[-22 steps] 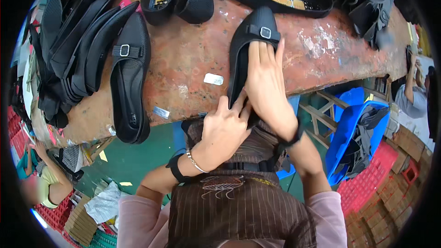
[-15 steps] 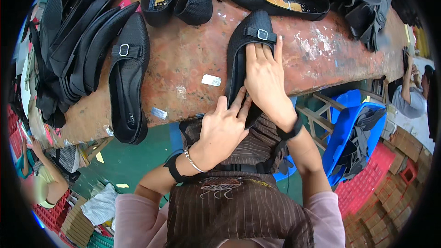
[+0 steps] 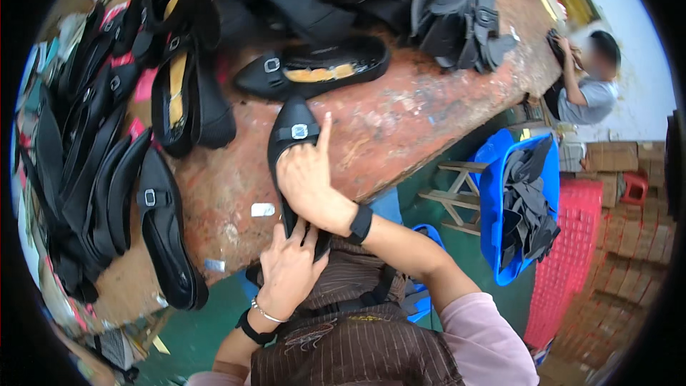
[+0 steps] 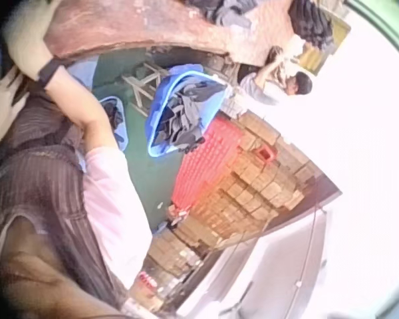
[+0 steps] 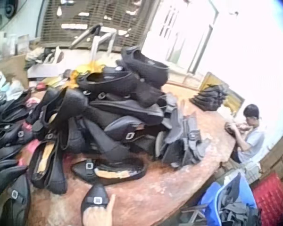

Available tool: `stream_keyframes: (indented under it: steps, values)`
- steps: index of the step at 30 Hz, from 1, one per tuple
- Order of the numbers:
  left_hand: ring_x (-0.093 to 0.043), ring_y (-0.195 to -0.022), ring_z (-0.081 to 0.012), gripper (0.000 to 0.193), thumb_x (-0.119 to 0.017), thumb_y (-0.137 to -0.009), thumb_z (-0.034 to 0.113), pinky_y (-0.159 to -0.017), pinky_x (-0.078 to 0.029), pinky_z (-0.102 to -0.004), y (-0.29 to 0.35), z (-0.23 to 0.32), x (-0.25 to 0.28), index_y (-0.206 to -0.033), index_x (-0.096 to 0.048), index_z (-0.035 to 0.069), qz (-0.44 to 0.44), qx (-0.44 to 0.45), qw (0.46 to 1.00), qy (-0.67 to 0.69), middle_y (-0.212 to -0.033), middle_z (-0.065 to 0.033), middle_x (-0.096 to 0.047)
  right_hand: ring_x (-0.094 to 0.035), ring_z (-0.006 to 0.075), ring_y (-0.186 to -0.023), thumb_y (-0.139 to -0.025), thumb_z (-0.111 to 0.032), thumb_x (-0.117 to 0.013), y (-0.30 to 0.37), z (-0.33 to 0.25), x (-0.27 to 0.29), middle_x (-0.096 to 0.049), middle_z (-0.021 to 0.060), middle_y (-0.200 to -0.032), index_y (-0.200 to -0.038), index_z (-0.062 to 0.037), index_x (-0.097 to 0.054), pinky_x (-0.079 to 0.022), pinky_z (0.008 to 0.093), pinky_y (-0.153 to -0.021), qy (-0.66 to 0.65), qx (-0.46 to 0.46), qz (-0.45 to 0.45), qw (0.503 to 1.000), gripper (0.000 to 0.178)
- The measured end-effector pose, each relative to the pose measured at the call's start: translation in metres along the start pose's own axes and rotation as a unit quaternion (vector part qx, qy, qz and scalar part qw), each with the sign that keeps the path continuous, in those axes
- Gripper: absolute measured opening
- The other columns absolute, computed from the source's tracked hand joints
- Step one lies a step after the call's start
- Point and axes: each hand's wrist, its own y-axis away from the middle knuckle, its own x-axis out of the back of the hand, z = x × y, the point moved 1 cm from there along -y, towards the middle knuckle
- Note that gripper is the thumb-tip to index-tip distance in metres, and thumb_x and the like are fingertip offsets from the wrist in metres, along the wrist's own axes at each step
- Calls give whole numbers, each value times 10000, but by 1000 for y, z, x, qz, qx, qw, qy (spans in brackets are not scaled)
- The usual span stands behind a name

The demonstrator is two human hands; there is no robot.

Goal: Manually inserting and pressing insoles into shoes at a shoe manufacturing facility.

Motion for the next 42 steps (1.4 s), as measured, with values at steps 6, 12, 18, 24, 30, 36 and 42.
stream_keyframes:
  steps: [6, 12, 18, 24, 30, 36, 42]
  values:
    - [-555, -960, -316, 387, -744, -774, 256, -717, -531, -392, -2, 19, 9, -1111, -709, 68, 22, -18, 998, -47, -1281, -105, -599, -655, 246, -828, -901, -137, -504, -1, 13, 8, -671, 105, -796, -863, -12, -711, -69, 767, -1102, 0, 14, -48, 999, 245]
    - [-618, -892, -329, 322, -817, -681, 226, -808, -491, -385, 45, -22, 87, -924, -756, 24, 15, -72, 979, 191, -1118, -104, -702, -600, 301, -1191, -899, -205, -650, 54, 74, 95, -669, 160, -1175, -1158, -63, -670, -179, 723, -1089, -453, 332, -56, 825, 296]
    - [-538, -816, -309, 267, -778, -642, 69, -872, -399, -467, 130, -48, 169, -775, -557, -3, 205, 63, 973, 86, -824, -119, -571, -681, 162, -828, -914, -213, -622, -24, 273, 169, -725, 120, -923, -1014, -32, -716, -521, 306, -723, -417, -165, 422, 788, 227]
    - [-536, -856, -373, 143, -733, -766, 102, -896, -412, -497, 149, -80, 111, -757, -636, -3, 195, 243, 947, -82, -773, -150, -573, -636, 244, -952, -801, -412, -791, -112, 360, 174, -653, 102, -1029, -1112, 9, -643, -587, 433, -752, -428, -373, 210, 796, 544]
    - [-542, -933, -349, 264, -648, -896, 293, -1149, -94, -677, 151, -70, 85, -827, -675, 39, 178, 314, 895, -263, -845, -107, -574, -632, 208, -851, -839, -160, -667, -62, 378, 163, -651, 81, -913, -934, -7, -639, -537, 374, -780, -683, -220, 296, 630, 182]
    - [-451, -1302, -363, 582, -743, -791, 108, -1085, -361, -450, 45, -27, 106, -1328, -539, 12, 396, 115, 910, -36, -1359, -189, -515, -541, 305, -1246, -782, 7, -521, 48, 256, 145, -490, 229, -1399, -1382, 93, -380, -462, 416, -1056, -846, -69, 205, 487, 622]
    - [-639, -1009, -404, 565, -743, -824, 352, -873, -509, -442, -73, -70, 85, -1224, -592, -17, 358, 253, 898, 29, -1085, -243, -661, -303, 401, -1424, -569, 112, -480, 112, 154, 123, -373, 266, -1481, -1520, 9, -210, -340, 489, -1161, -929, -20, 136, 344, 994]
